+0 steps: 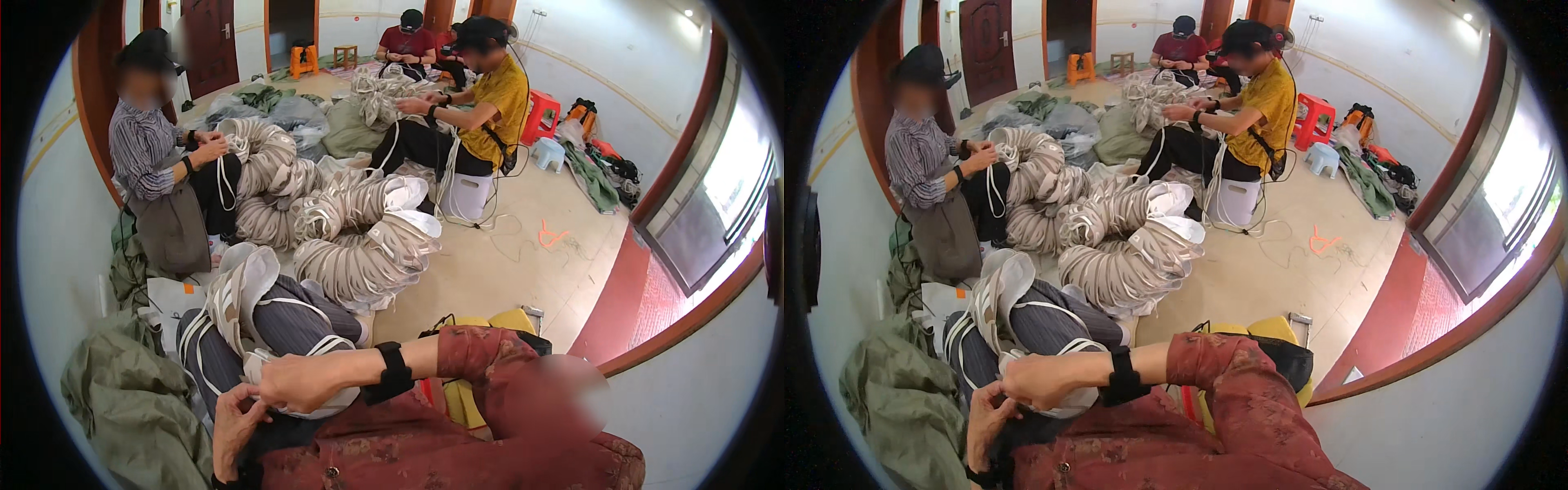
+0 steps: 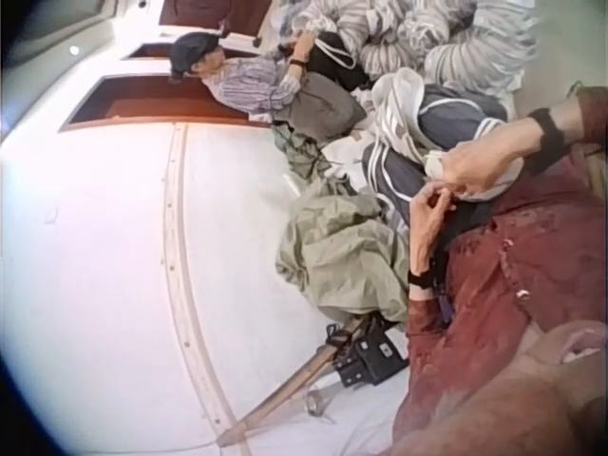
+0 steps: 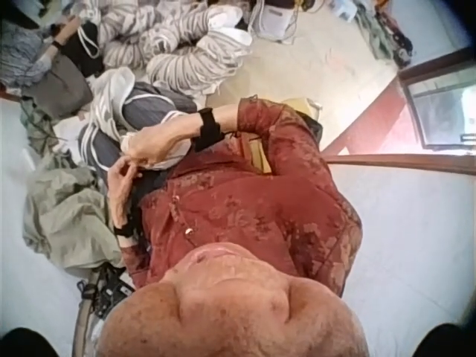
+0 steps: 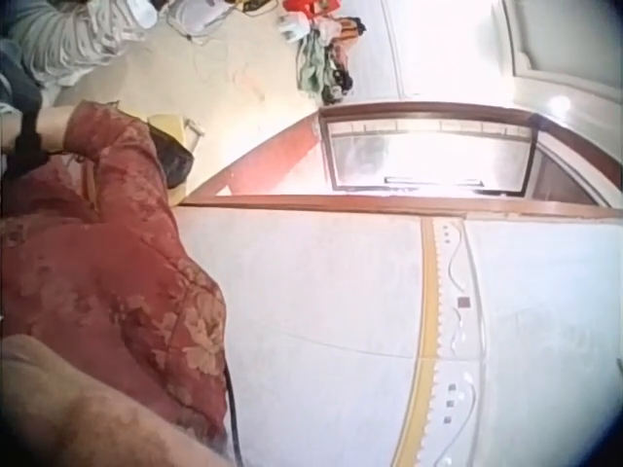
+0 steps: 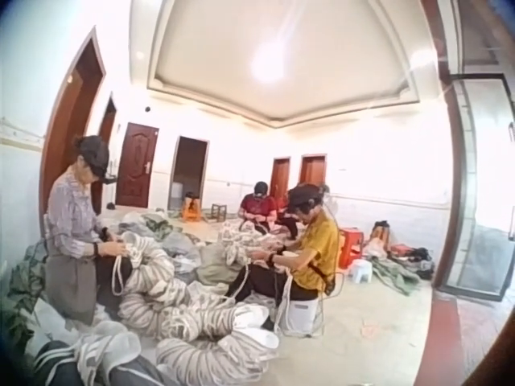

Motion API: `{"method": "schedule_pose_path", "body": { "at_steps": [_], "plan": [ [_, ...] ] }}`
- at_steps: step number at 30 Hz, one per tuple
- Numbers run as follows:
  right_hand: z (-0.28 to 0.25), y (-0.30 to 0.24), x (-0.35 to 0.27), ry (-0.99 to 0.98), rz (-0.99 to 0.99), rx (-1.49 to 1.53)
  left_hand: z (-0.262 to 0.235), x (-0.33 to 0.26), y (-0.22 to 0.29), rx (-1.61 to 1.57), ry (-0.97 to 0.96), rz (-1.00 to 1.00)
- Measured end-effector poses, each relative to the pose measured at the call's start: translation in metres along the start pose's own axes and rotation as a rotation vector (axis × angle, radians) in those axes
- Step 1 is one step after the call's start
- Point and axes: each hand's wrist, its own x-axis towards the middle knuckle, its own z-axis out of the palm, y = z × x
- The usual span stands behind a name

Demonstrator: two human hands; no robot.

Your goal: The worker is threading or lacing a shoe upper as part of the manufacturing process.

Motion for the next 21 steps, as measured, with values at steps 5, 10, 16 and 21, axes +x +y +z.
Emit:
{"method": "schedule_pose_path", "body": {
  "at_steps": [5, 10, 16, 21],
  "plan": [
    [-0.006, -0.005, -0.001, -0.042, 0.027, 0.141, -0.001, -0.002, -0.009, -0.012, -0.01, 0.017],
    [-0.008, -0.01, -0.011, -0.093, -0.031, 0.485, -0.006, -0.001, -0.007, -0.035, 0.008, -0.005],
    [-0.023, -0.032, -0.033, -0.066, 0.063, 0.475, 0.0, -0.003, 0.008, -0.008, 0.084, -0.013],
    [-0.045, -0.058, -0.027, -0.054, 0.009, 0.706, 0.013, -0.012, 0.04, 0.158, 0.201, 0.22]
  ]
}}
